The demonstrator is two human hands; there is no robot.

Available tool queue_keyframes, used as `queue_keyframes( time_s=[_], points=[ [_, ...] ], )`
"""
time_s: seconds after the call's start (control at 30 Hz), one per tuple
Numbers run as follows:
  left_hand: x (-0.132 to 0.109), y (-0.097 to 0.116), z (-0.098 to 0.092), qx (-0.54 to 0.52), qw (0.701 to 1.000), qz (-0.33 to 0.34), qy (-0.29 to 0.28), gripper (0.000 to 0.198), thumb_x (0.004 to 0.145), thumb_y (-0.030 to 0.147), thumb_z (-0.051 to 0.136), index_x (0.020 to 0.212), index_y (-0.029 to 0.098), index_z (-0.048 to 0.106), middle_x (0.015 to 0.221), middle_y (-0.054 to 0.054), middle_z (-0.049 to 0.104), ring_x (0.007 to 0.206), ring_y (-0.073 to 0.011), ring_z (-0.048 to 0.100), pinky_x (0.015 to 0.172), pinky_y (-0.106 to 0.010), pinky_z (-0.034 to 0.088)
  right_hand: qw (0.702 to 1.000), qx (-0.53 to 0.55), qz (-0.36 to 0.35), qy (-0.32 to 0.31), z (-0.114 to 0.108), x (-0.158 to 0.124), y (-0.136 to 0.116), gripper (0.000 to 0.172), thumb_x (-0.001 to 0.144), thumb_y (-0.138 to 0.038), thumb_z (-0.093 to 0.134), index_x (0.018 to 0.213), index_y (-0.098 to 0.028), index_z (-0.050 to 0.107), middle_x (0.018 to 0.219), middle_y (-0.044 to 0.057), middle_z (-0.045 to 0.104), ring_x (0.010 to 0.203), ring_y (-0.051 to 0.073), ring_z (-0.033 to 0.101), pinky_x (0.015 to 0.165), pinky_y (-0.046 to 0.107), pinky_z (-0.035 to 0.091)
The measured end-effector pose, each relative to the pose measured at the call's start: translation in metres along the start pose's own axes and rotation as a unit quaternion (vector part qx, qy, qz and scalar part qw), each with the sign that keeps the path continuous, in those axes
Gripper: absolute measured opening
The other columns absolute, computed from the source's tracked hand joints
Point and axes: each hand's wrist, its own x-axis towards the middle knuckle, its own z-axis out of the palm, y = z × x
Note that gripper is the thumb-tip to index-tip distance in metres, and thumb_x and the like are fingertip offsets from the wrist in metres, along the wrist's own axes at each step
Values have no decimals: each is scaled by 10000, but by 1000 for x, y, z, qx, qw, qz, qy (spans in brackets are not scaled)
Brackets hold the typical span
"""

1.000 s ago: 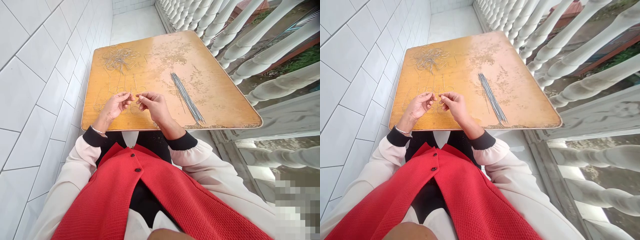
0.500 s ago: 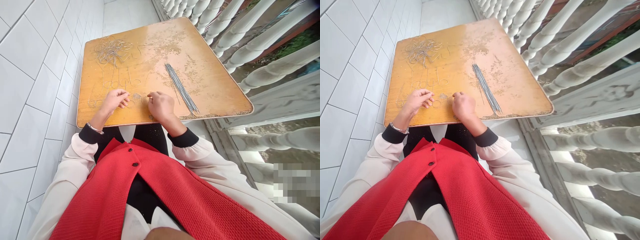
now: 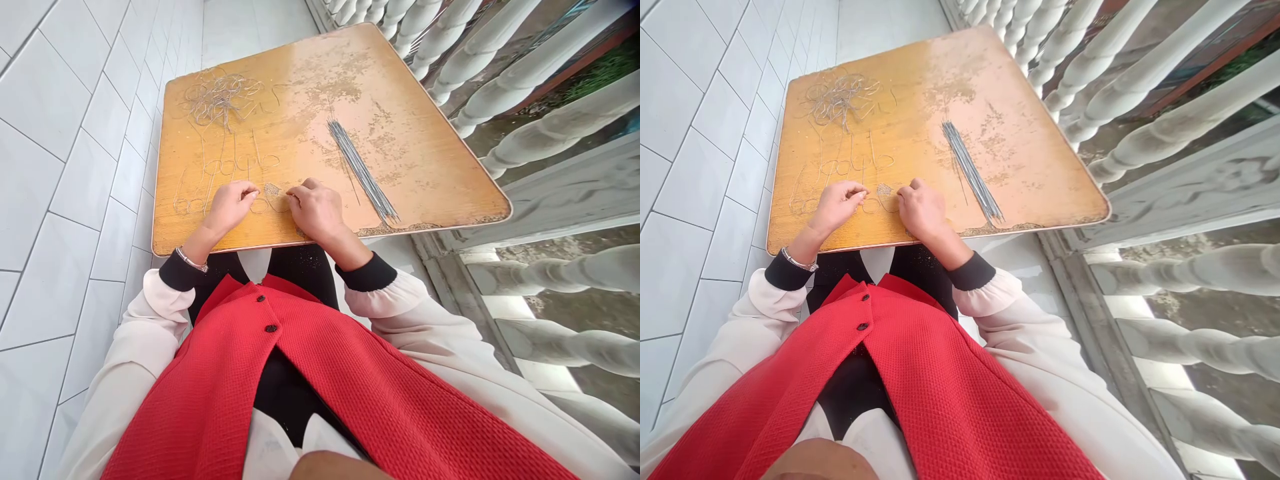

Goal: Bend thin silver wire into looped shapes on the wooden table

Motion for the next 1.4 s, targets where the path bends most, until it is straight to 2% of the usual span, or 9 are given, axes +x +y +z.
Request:
queue_keyframes(
  time_s=[0.2,0.33,0.43,0.57,0.73,0.97,1.1,1.23,1.4],
  points=[
    [-11,9,0,129,988,78,-31,243,941,150,571,1122,150,733,1208,-98,748,1131,-216,677,1045,-380,508,997,39,-61,9,-3,-15,1,332,956,-274,485,949,-140,789,983,163,716,851,269,632,715,377,453],
    [-13,16,6,194,970,119,-89,371,973,206,569,1330,146,652,1474,-124,617,1390,-275,549,1183,-446,417,995,31,-99,11,-2,-24,-3,327,967,-278,506,961,-130,797,978,167,713,888,278,642,761,390,491],
    [-15,20,8,230,957,120,-126,446,995,220,537,1432,143,576,1555,-135,540,1490,-306,447,1216,-497,371,993,35,-111,9,-1,-28,-5,330,978,-265,498,974,-129,799,973,163,713,892,276,653,780,396,512],
    [-19,22,8,259,948,119,-144,470,1017,249,500,1475,151,539,1578,-138,515,1520,-310,407,1235,-529,335,992,46,-113,8,-2,-28,-3,311,971,-251,503,1004,-142,792,1005,162,717,918,286,653,802,418,527],
    [-22,23,11,289,938,125,-147,465,1034,265,463,1472,133,546,1575,-123,522,1501,-324,421,1238,-526,328,989,32,-146,25,1,-24,0,315,972,-223,489,1107,-135,760,1244,183,702,1066,324,610,947,483,511],
    [-23,26,11,336,915,169,-143,452,1051,247,388,1450,151,578,1519,-135,578,1506,-338,414,1237,-603,287,987,29,-157,5,8,-29,-4,388,1024,-239,392,1167,-140,738,1238,165,726,1050,323,591,956,501,504],
    [-15,16,2,288,930,159,-166,470,1049,283,392,1486,192,540,1565,-119,534,1525,-308,394,1248,-581,286,989,44,-140,1,6,-31,-4,378,1002,-219,413,1201,-132,722,1297,173,702,1101,331,597,990,511,495],
    [-10,5,-10,225,955,154,-118,525,1043,263,362,1555,175,435,1610,-136,473,1541,-257,377,1258,-502,297,993,77,-92,15,0,-32,3,394,950,-224,500,1290,-132,676,1293,191,688,1140,350,604,978,531,492],
    [-21,4,-10,213,959,160,-92,465,1014,205,389,1443,199,569,1536,-120,564,1489,-263,456,1245,-531,311,991,91,-94,12,-5,-31,7,333,968,-233,453,1076,-188,764,1175,149,724,1049,318,625,953,505,490]
  ],
)
